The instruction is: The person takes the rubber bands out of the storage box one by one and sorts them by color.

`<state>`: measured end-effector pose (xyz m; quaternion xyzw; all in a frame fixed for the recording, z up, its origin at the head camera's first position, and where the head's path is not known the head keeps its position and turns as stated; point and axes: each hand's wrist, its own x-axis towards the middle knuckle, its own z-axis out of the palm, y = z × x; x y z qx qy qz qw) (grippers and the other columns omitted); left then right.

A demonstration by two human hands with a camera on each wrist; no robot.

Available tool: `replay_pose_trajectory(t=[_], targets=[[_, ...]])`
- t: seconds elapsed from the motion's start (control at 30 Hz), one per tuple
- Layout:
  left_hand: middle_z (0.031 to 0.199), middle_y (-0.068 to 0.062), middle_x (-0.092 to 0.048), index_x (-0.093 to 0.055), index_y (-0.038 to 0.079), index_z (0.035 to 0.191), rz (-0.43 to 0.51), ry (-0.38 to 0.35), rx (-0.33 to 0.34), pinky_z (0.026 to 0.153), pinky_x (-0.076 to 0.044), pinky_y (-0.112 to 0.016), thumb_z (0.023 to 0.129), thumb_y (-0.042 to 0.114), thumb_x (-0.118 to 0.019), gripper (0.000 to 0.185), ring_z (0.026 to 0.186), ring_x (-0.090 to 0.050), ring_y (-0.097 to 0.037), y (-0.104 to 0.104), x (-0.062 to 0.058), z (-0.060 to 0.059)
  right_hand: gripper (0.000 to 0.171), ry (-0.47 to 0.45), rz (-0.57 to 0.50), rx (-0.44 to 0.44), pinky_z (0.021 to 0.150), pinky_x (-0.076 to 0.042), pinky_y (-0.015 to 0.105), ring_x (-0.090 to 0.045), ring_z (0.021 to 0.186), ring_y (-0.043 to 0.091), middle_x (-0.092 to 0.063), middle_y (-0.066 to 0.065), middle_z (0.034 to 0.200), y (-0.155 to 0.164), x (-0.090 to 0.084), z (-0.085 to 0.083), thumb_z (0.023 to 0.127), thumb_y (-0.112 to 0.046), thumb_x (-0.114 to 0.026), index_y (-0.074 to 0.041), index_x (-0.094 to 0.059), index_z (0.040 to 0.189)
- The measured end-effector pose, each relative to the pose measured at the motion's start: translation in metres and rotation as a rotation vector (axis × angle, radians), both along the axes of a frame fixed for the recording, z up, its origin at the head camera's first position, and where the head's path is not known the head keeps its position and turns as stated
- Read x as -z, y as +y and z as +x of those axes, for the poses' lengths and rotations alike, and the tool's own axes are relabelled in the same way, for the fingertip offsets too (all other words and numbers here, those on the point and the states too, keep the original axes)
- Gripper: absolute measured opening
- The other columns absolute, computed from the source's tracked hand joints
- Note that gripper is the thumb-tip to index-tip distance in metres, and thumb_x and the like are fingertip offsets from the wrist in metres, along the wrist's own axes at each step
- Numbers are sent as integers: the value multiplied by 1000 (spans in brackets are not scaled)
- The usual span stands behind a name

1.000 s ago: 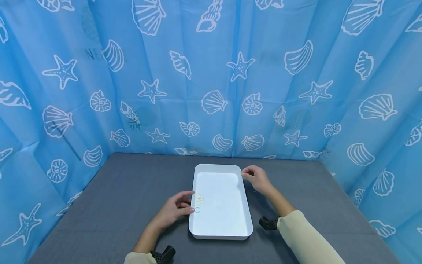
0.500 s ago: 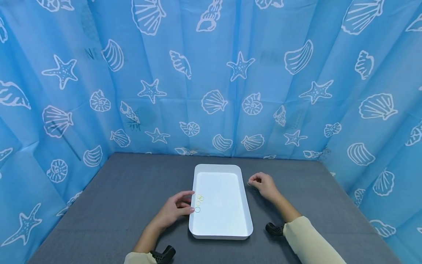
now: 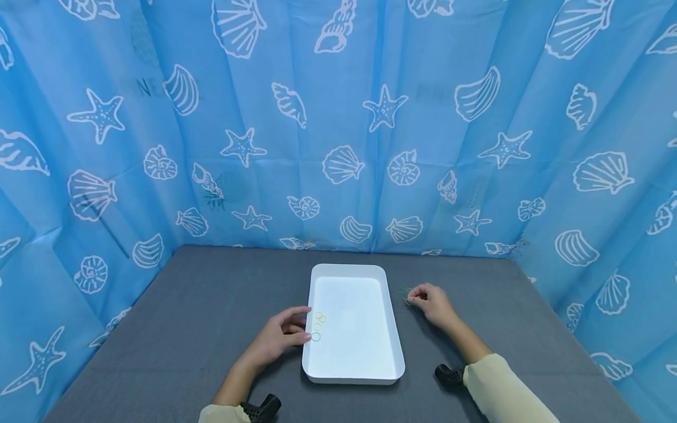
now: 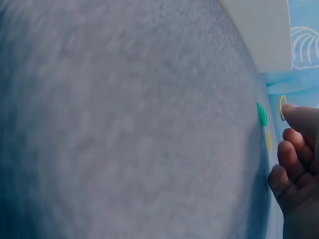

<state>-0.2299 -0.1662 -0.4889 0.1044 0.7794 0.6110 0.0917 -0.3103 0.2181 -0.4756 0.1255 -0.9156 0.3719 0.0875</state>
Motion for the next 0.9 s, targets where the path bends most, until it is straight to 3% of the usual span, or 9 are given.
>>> replay_pose_trajectory(t=[0.27, 0.9], targets=[[119, -14, -57, -52, 10, 138, -8, 0, -8, 78, -51, -37, 86, 21, -76, 59, 95, -60, -23, 0, 0, -1, 5, 27, 53, 11, 68, -43, 37, -52, 73, 17, -60, 4, 82, 6, 3, -2, 88, -3, -69, -5, -67, 83], [120, -15, -58, -53, 11, 138, -2, 4, -10, 78, -51, -35, 86, 20, -76, 57, 95, -60, -23, 1, -3, 2, 7, -9, 165, 86, 66, -43, 39, -52, 70, 18, -61, 4, 79, 6, 2, -13, 89, -5, -67, -3, -68, 83]])
